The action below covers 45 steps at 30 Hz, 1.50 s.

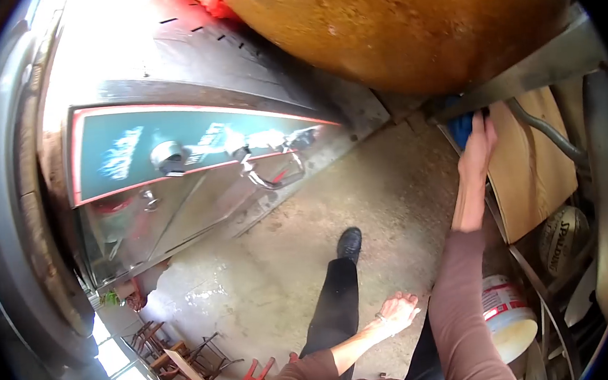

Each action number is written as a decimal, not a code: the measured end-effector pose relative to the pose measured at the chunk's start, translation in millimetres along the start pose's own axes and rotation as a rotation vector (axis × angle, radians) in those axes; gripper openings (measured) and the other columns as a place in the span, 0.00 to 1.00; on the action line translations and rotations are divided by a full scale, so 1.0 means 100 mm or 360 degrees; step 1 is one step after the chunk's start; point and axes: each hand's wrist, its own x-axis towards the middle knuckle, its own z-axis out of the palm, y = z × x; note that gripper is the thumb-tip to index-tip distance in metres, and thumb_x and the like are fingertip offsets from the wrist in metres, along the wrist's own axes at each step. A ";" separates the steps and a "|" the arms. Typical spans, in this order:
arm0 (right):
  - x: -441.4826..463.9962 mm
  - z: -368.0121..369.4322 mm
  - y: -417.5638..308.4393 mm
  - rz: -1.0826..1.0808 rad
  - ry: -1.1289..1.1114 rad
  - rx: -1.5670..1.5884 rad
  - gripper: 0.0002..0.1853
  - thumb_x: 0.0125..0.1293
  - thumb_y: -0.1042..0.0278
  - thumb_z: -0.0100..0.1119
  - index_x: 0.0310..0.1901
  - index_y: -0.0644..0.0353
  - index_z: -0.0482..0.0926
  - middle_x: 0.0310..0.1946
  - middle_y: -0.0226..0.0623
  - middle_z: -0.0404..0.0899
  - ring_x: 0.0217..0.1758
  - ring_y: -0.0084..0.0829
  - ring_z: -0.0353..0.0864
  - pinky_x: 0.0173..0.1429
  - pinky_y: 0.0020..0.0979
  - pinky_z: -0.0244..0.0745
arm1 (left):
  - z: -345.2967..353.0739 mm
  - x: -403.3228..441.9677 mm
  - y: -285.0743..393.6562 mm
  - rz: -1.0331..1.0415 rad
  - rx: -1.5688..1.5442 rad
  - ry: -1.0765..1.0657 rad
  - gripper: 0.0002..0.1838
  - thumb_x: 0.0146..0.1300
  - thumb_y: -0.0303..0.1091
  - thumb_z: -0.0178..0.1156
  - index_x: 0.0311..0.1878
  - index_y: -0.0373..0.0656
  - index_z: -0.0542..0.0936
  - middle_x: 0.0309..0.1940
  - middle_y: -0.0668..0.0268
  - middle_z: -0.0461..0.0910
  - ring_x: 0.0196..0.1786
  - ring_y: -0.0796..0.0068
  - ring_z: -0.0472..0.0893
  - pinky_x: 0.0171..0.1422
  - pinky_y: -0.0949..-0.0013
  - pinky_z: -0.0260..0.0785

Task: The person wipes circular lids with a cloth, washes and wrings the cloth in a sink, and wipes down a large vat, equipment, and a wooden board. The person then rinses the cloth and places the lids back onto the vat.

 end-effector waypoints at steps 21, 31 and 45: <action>-1.11 3.46 -0.52 -0.0443 -0.1953 0.0301 0.29 0.75 0.42 0.44 0.63 0.59 0.71 0.65 0.47 0.72 0.71 0.43 0.66 0.73 0.40 0.59 | -0.50 0.04 -0.14 0.0183 -0.0296 0.0387 0.14 0.57 0.35 0.61 0.44 0.39 0.80 0.41 0.53 0.80 0.46 0.51 0.79 0.44 0.52 0.76; -0.90 2.28 1.65 0.0425 -0.1793 -0.0364 0.32 0.75 0.44 0.44 0.66 0.65 0.71 0.67 0.47 0.70 0.70 0.40 0.67 0.73 0.34 0.59 | -0.77 0.02 -0.12 0.0222 -0.0290 0.0638 0.14 0.52 0.34 0.63 0.41 0.39 0.81 0.38 0.53 0.80 0.46 0.52 0.78 0.41 0.52 0.74; -1.34 0.91 0.82 0.0167 -0.1571 -0.0249 0.14 0.68 0.59 0.61 0.36 0.65 0.78 0.38 0.38 0.77 0.43 0.35 0.78 0.53 0.37 0.73 | -0.72 0.00 0.01 0.0071 -0.0048 0.0105 0.09 0.55 0.34 0.62 0.33 0.36 0.82 0.38 0.56 0.79 0.45 0.55 0.77 0.39 0.54 0.73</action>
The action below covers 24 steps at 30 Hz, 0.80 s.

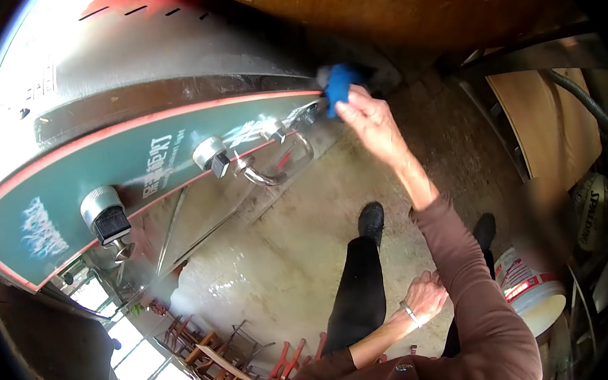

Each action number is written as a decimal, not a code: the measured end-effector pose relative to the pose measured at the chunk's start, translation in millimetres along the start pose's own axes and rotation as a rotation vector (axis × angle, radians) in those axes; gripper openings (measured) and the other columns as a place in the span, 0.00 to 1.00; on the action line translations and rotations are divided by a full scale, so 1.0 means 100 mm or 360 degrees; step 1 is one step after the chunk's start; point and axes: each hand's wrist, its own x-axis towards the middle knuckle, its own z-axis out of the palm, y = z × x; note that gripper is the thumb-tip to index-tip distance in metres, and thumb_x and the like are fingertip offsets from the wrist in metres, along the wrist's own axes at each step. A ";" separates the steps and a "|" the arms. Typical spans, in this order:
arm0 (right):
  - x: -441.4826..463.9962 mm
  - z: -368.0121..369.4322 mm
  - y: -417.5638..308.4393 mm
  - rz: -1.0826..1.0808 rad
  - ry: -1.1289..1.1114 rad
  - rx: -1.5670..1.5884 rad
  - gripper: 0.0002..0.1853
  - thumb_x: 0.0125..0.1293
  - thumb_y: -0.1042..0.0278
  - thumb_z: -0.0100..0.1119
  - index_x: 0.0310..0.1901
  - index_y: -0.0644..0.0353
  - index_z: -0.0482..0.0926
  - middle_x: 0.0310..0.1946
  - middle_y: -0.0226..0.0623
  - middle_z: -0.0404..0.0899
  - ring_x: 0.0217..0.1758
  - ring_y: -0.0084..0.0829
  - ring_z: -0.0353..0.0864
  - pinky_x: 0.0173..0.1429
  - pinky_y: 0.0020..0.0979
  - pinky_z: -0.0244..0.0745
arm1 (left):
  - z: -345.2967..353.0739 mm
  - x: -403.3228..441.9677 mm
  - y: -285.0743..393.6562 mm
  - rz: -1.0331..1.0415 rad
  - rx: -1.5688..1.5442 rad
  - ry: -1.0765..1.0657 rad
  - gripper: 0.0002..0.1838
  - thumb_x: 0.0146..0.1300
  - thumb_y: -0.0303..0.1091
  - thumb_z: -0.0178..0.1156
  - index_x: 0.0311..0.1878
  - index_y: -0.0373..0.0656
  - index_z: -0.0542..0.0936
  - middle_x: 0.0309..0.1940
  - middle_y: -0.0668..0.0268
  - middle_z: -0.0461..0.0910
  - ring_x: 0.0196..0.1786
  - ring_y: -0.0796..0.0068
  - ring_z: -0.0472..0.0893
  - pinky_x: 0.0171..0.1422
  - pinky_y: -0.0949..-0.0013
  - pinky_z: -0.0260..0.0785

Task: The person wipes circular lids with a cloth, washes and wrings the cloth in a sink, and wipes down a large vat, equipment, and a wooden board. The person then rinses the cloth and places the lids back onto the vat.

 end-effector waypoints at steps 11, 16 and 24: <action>0.45 0.52 -0.80 -0.1407 0.0494 -0.0201 0.14 0.50 0.72 0.72 0.40 0.59 0.82 0.50 0.40 0.81 0.51 0.47 0.77 0.53 0.43 0.75 | 0.16 -0.10 -0.10 0.0200 -0.0361 0.0351 0.10 0.57 0.37 0.61 0.36 0.40 0.83 0.33 0.54 0.82 0.42 0.51 0.80 0.39 0.51 0.73; 0.22 0.28 0.35 -0.0414 0.0397 -0.0255 0.10 0.57 0.67 0.69 0.40 0.59 0.84 0.37 0.40 0.81 0.46 0.40 0.80 0.51 0.36 0.76 | 0.14 -0.10 -0.11 0.0220 -0.0504 0.0457 0.11 0.58 0.38 0.60 0.36 0.41 0.83 0.33 0.54 0.83 0.41 0.51 0.81 0.39 0.50 0.73; 0.09 0.15 0.37 0.0269 0.0289 -0.0093 0.11 0.60 0.65 0.65 0.40 0.64 0.81 0.31 0.45 0.81 0.33 0.26 0.77 0.43 0.33 0.75 | 0.55 -0.03 -0.23 -0.0001 -0.0267 0.0399 0.18 0.60 0.50 0.57 0.40 0.46 0.86 0.39 0.52 0.85 0.40 0.48 0.84 0.41 0.49 0.75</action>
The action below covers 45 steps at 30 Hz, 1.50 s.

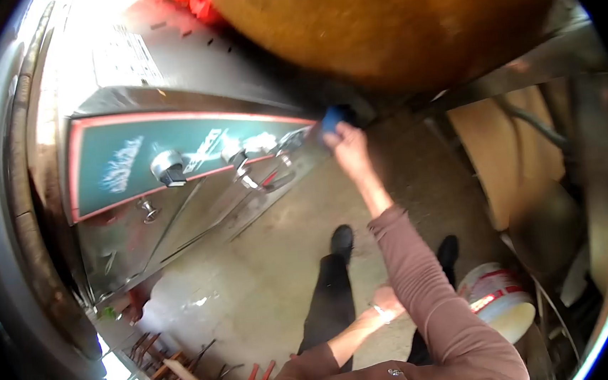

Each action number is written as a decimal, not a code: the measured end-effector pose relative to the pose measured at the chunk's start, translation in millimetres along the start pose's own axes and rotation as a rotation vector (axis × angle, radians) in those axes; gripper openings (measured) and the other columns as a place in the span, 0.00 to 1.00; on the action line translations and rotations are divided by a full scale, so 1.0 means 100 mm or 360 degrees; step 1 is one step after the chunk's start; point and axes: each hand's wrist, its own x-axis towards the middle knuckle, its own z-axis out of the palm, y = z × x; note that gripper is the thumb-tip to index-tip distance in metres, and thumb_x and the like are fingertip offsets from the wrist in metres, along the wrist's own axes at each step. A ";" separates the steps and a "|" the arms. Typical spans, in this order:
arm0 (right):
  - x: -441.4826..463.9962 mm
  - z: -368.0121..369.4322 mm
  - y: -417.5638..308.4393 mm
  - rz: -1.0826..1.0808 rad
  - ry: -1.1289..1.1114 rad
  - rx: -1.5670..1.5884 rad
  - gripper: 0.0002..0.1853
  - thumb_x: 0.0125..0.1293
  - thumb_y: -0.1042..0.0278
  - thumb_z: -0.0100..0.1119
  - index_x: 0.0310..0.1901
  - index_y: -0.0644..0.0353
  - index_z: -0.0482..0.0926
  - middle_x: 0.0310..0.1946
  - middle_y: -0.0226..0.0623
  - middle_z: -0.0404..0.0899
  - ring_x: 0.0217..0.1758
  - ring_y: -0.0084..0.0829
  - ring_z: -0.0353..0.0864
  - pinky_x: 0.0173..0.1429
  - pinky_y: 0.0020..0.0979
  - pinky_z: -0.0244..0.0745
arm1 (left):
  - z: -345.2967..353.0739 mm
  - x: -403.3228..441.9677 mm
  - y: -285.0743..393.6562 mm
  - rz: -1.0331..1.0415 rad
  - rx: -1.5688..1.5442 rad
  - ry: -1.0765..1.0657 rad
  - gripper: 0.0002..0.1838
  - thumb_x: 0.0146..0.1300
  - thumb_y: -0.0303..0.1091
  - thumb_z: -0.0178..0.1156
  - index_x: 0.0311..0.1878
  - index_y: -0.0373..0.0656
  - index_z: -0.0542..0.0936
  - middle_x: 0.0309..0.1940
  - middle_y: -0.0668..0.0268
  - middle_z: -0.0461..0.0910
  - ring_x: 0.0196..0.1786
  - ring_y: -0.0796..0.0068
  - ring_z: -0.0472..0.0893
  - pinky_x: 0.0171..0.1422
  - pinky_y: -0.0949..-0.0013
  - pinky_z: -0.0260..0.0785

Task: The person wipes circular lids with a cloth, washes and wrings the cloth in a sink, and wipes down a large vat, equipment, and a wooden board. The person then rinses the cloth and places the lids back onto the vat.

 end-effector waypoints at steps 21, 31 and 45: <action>-3.44 -2.84 -4.72 -0.0531 0.0727 0.0494 0.14 0.60 0.68 0.67 0.46 0.65 0.84 0.45 0.34 0.82 0.48 0.27 0.79 0.52 0.30 0.75 | -2.86 0.09 4.12 0.0346 -0.2946 0.0223 0.28 0.65 0.29 0.60 0.69 0.42 0.69 0.57 0.67 0.78 0.60 0.67 0.75 0.71 0.56 0.63; -2.98 -4.52 -4.39 -0.0399 0.1385 0.1038 0.09 0.66 0.69 0.65 0.43 0.53 0.75 0.44 0.27 0.76 0.45 0.23 0.79 0.43 0.31 0.82 | -2.28 1.87 5.44 0.0215 -0.1672 0.0306 0.28 0.58 0.37 0.74 0.56 0.32 0.74 0.50 0.53 0.79 0.47 0.57 0.83 0.44 0.52 0.83; -2.16 -4.80 -3.63 0.0013 0.0183 -0.2309 0.47 0.52 0.62 0.73 0.73 0.58 0.60 0.66 0.55 0.69 0.73 0.55 0.62 0.75 0.57 0.53 | -2.17 1.82 5.05 0.0516 0.1091 0.0344 0.32 0.62 0.67 0.57 0.42 0.43 0.86 0.32 0.61 0.85 0.41 0.59 0.83 0.59 0.60 0.65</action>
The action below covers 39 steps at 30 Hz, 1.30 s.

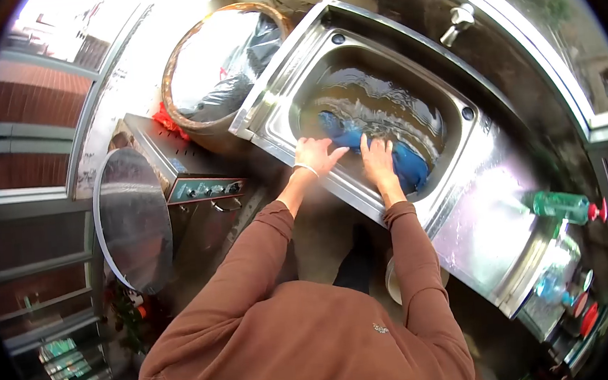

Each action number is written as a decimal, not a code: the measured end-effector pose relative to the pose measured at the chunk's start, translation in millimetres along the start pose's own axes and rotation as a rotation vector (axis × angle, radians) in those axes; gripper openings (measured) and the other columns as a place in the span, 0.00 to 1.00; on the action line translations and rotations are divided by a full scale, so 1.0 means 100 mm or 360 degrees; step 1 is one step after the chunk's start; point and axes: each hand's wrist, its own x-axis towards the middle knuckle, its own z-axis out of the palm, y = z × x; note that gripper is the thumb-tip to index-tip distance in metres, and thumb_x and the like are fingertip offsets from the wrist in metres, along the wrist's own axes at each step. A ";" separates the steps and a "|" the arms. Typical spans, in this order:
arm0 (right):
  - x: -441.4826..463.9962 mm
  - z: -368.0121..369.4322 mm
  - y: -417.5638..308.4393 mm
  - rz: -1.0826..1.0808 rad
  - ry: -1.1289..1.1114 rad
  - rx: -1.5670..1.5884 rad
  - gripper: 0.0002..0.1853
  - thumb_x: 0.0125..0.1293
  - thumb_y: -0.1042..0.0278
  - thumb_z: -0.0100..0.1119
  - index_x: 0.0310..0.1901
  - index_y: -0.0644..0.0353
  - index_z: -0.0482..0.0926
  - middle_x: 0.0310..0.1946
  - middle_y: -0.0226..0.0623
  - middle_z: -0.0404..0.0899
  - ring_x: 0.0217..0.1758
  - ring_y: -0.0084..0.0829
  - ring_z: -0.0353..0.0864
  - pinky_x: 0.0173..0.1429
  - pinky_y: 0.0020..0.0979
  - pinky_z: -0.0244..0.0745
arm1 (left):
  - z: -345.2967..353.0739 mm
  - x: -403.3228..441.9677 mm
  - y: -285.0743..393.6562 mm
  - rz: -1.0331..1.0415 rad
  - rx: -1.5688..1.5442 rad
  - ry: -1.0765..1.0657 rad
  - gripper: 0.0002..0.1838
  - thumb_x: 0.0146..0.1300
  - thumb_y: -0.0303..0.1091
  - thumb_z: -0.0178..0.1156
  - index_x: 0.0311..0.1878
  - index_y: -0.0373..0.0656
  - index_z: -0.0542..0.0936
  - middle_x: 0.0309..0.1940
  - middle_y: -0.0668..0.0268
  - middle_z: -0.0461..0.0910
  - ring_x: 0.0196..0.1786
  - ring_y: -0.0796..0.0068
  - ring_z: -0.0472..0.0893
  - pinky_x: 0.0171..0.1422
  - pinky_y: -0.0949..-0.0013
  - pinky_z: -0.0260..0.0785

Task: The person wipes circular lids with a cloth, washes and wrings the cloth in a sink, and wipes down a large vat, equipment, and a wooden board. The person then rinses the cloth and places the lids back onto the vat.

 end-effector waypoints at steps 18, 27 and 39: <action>0.17 -0.65 0.04 0.0606 0.0532 0.1439 0.37 0.48 0.77 0.59 0.65 0.76 0.68 0.42 0.50 0.83 0.42 0.39 0.84 0.52 0.33 0.78 | -0.02 0.35 0.29 -0.0902 -0.1213 -0.0381 0.55 0.57 0.81 0.48 0.67 0.35 0.72 0.57 0.47 0.80 0.61 0.50 0.78 0.71 0.48 0.59; -0.06 -1.68 -0.87 0.0343 0.0768 0.1025 0.23 0.57 0.72 0.69 0.55 0.63 0.78 0.47 0.49 0.83 0.49 0.46 0.84 0.56 0.39 0.77 | 0.10 1.08 0.58 -0.1094 -0.3656 -0.1134 0.17 0.52 0.34 0.72 0.39 0.38 0.77 0.31 0.56 0.81 0.30 0.57 0.83 0.37 0.57 0.78; 0.35 -1.57 -0.98 0.0587 0.1011 0.0612 0.12 0.63 0.63 0.68 0.41 0.62 0.80 0.32 0.47 0.83 0.31 0.48 0.84 0.38 0.40 0.77 | -0.38 1.11 0.42 -0.0675 -0.3308 -0.1254 0.28 0.54 0.49 0.71 0.55 0.45 0.77 0.41 0.64 0.76 0.48 0.72 0.75 0.54 0.67 0.68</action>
